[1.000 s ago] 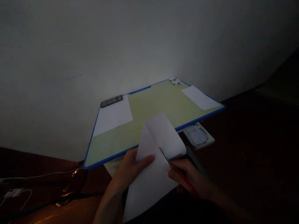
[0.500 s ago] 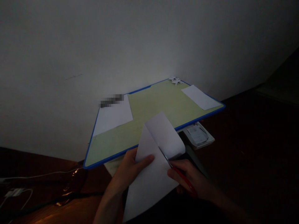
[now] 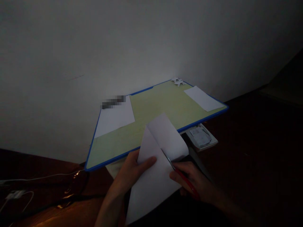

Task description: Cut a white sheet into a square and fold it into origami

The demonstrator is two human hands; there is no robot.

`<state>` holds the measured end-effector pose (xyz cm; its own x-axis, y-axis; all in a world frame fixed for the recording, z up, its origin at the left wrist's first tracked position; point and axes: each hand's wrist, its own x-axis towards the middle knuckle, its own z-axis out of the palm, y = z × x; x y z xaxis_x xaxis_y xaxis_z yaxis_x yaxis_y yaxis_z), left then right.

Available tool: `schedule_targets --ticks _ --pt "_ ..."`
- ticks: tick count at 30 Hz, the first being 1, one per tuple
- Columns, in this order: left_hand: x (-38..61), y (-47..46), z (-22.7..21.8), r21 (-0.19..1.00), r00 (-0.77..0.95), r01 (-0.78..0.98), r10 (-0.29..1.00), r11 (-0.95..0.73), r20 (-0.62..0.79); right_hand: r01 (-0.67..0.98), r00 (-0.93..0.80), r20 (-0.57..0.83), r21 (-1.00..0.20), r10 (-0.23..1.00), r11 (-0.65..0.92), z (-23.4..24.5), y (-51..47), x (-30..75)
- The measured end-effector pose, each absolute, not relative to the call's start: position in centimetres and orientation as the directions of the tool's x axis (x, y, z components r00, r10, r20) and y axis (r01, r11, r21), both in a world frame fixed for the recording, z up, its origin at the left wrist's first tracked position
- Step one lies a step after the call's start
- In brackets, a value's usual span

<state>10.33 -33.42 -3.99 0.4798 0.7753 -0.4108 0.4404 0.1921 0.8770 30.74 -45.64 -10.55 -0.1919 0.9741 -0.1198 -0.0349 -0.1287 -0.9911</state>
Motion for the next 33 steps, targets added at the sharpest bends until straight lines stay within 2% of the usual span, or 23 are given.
schedule_targets --ticks 13,22,33 --pt "10.42 -33.44 -3.73 0.868 0.467 0.451 0.773 0.208 -0.428 -0.042 -0.189 -0.161 -0.984 0.969 -0.172 -10.4 -45.64 30.6" --pt "10.53 -33.49 -3.49 0.867 0.457 0.456 0.784 0.2 -0.421 -0.046 -0.177 -0.137 -0.988 0.975 -0.147 -10.95 -45.55 30.5" --pt "10.39 -33.35 -3.66 0.865 0.469 0.459 0.772 0.202 -0.43 -0.043 -0.144 -0.207 -0.976 0.968 -0.215 -10.8 -45.64 30.98"
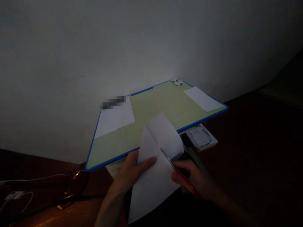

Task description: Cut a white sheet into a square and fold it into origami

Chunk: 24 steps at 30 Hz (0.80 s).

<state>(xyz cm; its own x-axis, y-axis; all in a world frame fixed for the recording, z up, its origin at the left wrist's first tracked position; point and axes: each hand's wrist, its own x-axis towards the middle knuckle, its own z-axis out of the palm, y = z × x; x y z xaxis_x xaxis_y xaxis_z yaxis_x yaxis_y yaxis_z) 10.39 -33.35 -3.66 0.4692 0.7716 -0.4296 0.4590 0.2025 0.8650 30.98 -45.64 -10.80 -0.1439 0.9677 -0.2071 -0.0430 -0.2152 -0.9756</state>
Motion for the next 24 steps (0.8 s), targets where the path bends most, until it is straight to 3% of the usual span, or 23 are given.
schedule_targets --ticks 24 --pt "10.52 -33.91 -3.71 0.879 0.466 0.42 0.777 0.227 -0.424 -0.107 -0.145 -0.267 -0.953 0.953 -0.283 -10.89 -45.91 31.25"
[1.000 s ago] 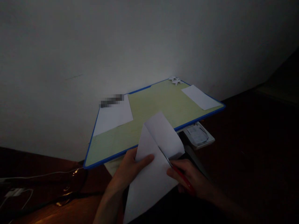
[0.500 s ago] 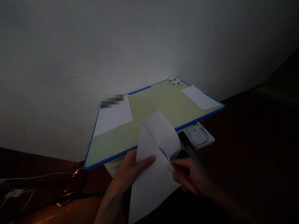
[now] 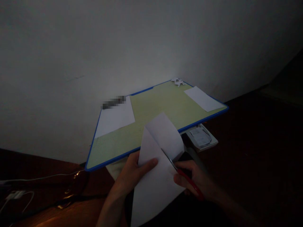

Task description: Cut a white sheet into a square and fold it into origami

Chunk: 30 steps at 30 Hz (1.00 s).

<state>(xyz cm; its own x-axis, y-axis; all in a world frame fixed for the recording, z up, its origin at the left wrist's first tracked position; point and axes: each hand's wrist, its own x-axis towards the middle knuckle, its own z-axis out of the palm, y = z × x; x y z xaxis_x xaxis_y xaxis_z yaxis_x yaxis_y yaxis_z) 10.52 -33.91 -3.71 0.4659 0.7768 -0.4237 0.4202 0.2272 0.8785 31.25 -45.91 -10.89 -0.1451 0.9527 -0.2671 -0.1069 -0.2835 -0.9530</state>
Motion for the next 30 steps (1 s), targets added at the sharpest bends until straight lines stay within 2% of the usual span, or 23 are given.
schedule_targets --ticks 8,14,20,30 --pt "10.4 -33.7 -3.8 0.875 0.475 0.438 0.773 0.207 -0.421 -0.187 -0.186 -0.241 -0.943 0.952 -0.276 -10.6 -45.7 31.4" --pt "10.3 -33.6 -4.0 0.874 0.482 0.444 0.77 0.197 -0.418 -0.175 -0.182 -0.13 -0.971 0.975 -0.163 -11.5 -46.0 31.7" --pt "10.3 -33.7 -4.0 0.869 0.482 0.453 0.765 0.2 -0.427 -0.164 -0.191 -0.103 -0.977 0.976 -0.135 -12.1 -46.2 31.5" --pt "10.5 -33.8 -3.6 0.881 0.491 0.418 0.761 0.222 -0.425 -0.236 -0.218 -0.256 -0.923 0.942 -0.305 -10.4 -45.9 31.4"
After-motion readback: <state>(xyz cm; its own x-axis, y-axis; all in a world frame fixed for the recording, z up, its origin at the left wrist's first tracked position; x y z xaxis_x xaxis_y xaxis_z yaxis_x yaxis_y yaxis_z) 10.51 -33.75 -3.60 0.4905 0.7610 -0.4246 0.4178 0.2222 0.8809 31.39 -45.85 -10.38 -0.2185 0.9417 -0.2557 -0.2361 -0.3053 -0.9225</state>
